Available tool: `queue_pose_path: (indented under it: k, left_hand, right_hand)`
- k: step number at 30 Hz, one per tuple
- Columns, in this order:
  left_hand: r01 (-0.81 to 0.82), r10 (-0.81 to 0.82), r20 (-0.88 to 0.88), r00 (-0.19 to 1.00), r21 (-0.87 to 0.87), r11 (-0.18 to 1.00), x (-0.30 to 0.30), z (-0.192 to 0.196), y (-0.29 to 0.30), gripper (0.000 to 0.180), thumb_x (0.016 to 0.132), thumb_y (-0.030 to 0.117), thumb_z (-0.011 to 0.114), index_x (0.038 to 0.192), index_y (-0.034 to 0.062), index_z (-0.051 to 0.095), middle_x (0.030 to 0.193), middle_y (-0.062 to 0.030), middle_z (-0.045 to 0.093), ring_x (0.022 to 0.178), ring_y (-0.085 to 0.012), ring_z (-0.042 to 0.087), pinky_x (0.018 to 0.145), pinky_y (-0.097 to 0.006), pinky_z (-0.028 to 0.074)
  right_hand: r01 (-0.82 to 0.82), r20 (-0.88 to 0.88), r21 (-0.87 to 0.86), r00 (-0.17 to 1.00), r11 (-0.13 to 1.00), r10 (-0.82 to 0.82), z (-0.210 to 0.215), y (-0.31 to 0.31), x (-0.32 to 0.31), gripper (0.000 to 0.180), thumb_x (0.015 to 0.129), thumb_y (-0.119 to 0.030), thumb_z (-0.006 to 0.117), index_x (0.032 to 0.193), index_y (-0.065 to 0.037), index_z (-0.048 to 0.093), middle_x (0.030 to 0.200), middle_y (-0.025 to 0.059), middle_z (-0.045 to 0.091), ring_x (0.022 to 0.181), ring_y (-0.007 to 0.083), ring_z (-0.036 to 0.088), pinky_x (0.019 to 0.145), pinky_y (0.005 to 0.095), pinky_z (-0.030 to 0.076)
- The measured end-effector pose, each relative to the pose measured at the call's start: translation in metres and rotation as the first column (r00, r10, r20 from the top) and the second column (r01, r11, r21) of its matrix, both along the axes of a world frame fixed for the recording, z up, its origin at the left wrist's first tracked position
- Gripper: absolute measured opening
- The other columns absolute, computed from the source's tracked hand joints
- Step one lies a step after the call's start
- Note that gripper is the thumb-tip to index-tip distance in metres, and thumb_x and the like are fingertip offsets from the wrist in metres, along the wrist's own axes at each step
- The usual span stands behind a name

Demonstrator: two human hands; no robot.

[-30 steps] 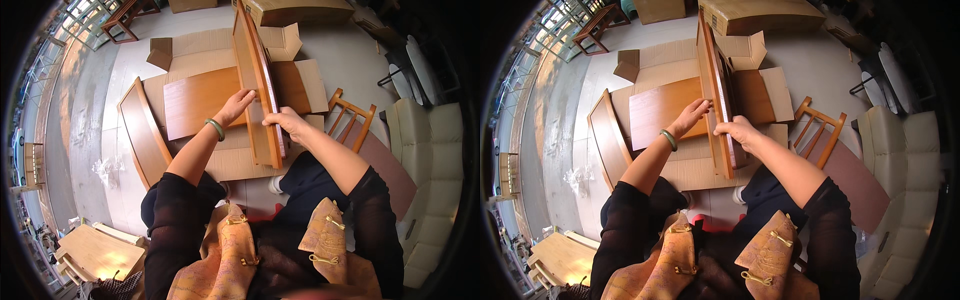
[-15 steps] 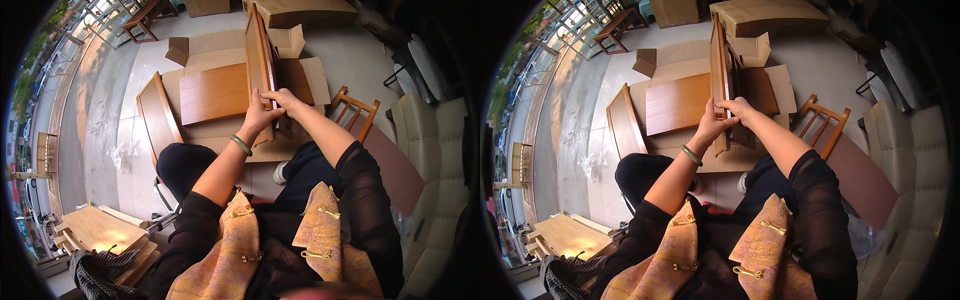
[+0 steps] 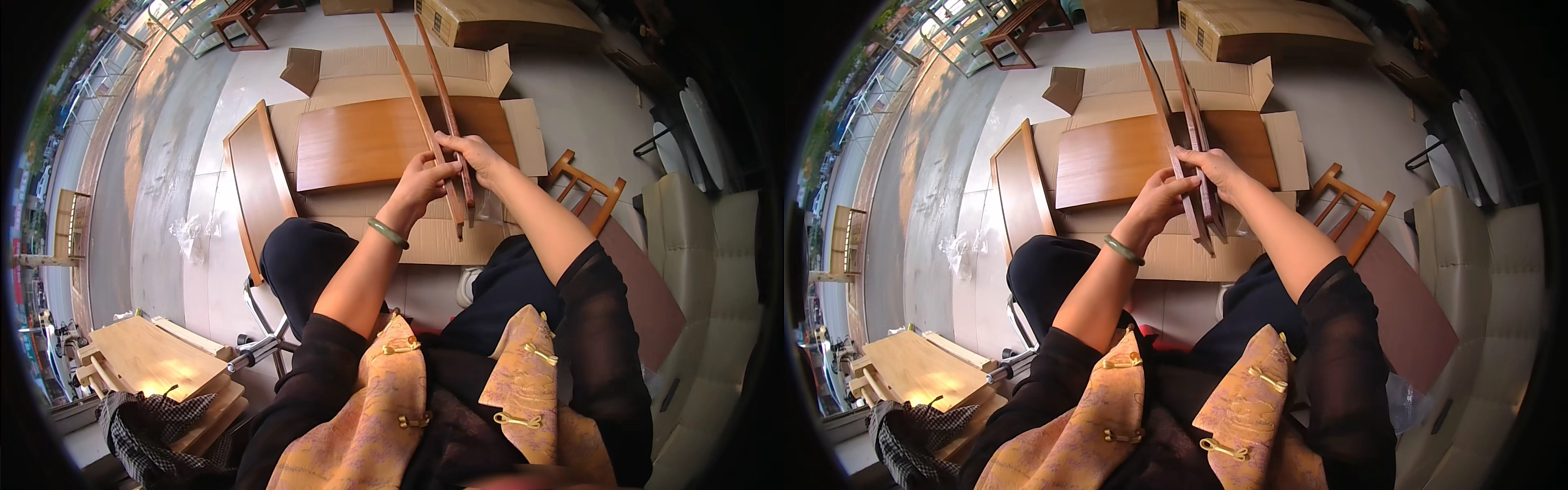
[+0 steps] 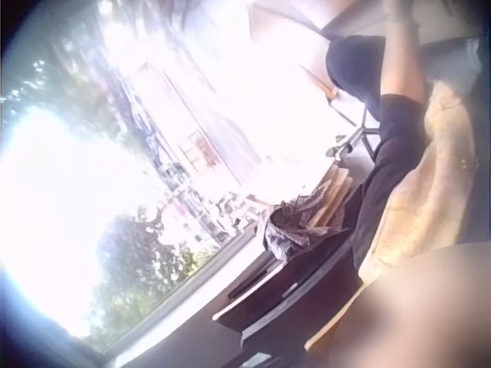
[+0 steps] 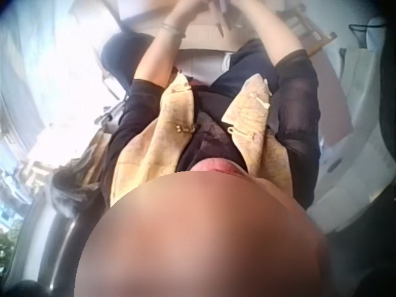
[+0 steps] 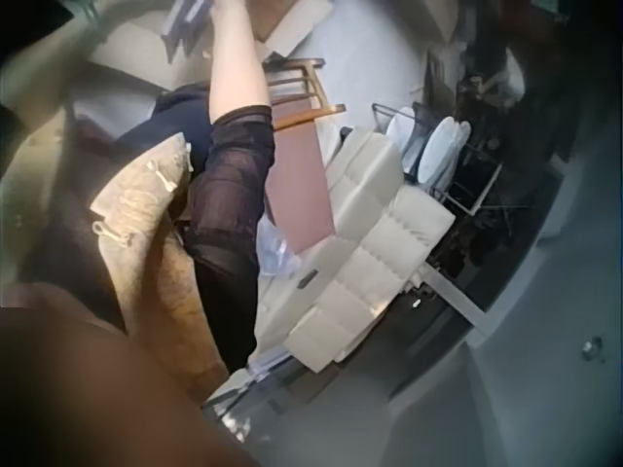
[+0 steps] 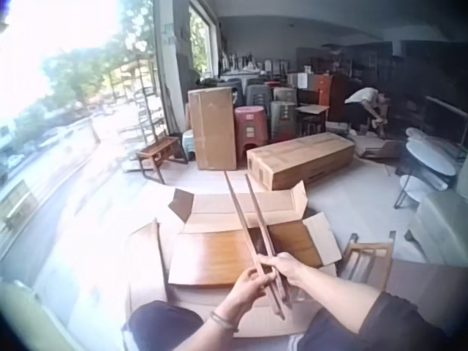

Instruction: The person assembles a wooden chair by attaching the seat to the backrest and legs, aligning holes, and inserting screws by hand. The chair is gradually built from separate parts on the floor.

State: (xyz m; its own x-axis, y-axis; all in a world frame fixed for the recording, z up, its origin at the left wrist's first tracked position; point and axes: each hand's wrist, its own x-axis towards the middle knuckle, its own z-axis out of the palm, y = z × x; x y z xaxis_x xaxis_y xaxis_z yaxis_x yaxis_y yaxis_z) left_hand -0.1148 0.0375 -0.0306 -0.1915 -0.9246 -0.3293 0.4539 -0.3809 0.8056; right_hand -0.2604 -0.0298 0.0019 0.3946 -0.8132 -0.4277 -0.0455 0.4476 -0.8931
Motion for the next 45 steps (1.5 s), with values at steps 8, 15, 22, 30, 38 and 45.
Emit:
queue_pose_path:
  k: [8,15,22,30,38,45]
  left_hand:
    - [-0.289,0.296,0.364,0.883,-0.075,0.955,0.010,-0.019,0.007,0.040,0.073,-0.004,0.055,0.113,-0.0047,0.051,0.091,-0.0107,0.061,0.076,-0.0194,0.059,0.067,-0.033,0.051]
    - [-0.277,0.321,0.571,0.756,-0.165,0.947,0.016,-0.025,0.025,0.038,0.075,-0.002,0.054,0.113,-0.0052,0.053,0.098,-0.0124,0.064,0.088,-0.0222,0.062,0.080,-0.034,0.052]
    - [0.081,0.030,0.380,0.925,-0.273,0.959,-0.002,0.002,0.032,0.053,0.075,0.007,0.060,0.126,-0.0028,0.049,0.116,-0.0151,0.057,0.109,-0.0225,0.055,0.092,-0.034,0.046]
    - [-0.661,0.615,0.326,0.718,0.595,0.457,0.079,-0.147,-0.035,0.045,0.085,0.036,0.069,0.115,0.0047,0.055,0.102,-0.0086,0.057,0.088,-0.0192,0.054,0.069,-0.034,0.046]
    - [-0.806,0.811,0.277,0.515,0.479,0.348,0.189,-0.250,-0.050,0.052,0.090,0.034,0.069,0.122,-0.0013,0.049,0.123,-0.0145,0.057,0.107,-0.0274,0.056,0.091,-0.047,0.045]
    - [-0.905,0.771,0.476,0.423,0.266,0.332,0.202,-0.267,-0.084,0.055,0.088,0.029,0.073,0.113,-0.0152,0.051,0.117,-0.0230,0.060,0.102,-0.0281,0.060,0.089,-0.039,0.048]
  right_hand:
    - [0.024,-0.122,0.059,0.992,0.998,-0.016,0.000,-0.011,-0.012,0.024,0.078,-0.025,0.069,0.090,-0.005,0.066,0.079,0.0036,0.062,0.068,0.0148,0.058,0.061,0.0328,0.046]
    - [-0.021,-0.132,0.001,0.991,1.000,0.021,-0.007,0.010,0.004,0.032,0.081,-0.027,0.072,0.096,0.001,0.067,0.086,0.0100,0.068,0.077,0.0184,0.066,0.068,0.0318,0.052]
    - [-0.044,-0.144,0.081,0.988,0.996,0.055,0.001,0.015,0.015,0.032,0.081,-0.028,0.075,0.091,0.002,0.066,0.084,0.0105,0.068,0.077,0.0190,0.066,0.067,0.0301,0.053]
    - [0.150,-0.141,0.174,0.982,0.973,-0.126,-0.005,0.002,-0.016,0.016,0.077,-0.015,0.065,0.086,-0.001,0.066,0.082,0.0067,0.066,0.075,0.0175,0.064,0.072,0.0294,0.052]
    - [0.102,-0.222,0.157,0.973,0.982,-0.066,0.017,0.013,-0.014,0.041,0.072,-0.015,0.066,0.107,0.005,0.060,0.100,0.0119,0.062,0.094,0.0209,0.060,0.086,0.0347,0.048]
    - [0.065,-0.247,0.121,0.968,0.991,-0.033,0.035,0.014,0.001,0.038,0.072,-0.017,0.067,0.103,0.004,0.061,0.098,0.0107,0.062,0.095,0.0195,0.057,0.091,0.0326,0.042]
